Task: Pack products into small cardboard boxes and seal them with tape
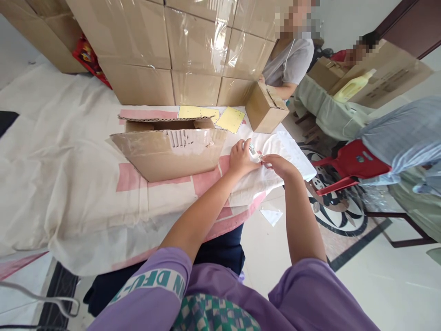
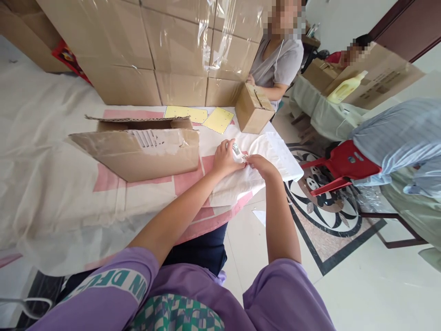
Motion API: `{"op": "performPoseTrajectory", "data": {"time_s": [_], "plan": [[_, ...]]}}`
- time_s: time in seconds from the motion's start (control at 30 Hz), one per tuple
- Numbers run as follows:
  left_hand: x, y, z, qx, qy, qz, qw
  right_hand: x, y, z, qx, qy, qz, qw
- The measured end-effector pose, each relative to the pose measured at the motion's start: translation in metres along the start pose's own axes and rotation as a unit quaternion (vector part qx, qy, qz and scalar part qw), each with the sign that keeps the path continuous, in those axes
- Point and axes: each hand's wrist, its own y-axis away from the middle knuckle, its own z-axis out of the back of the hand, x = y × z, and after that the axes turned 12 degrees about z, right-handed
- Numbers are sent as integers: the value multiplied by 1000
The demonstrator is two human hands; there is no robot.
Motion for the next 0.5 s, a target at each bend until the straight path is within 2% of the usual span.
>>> {"op": "performPoseTrajectory", "data": {"time_s": [0.27,0.5], "plan": [[3,-1,-6,-20,-2,-10,1000,-5,-3,4,23,-70,3,997],[3,-1,-5,-18,-8,-6,1000,-10,2,4,28,-56,19,998]]}}
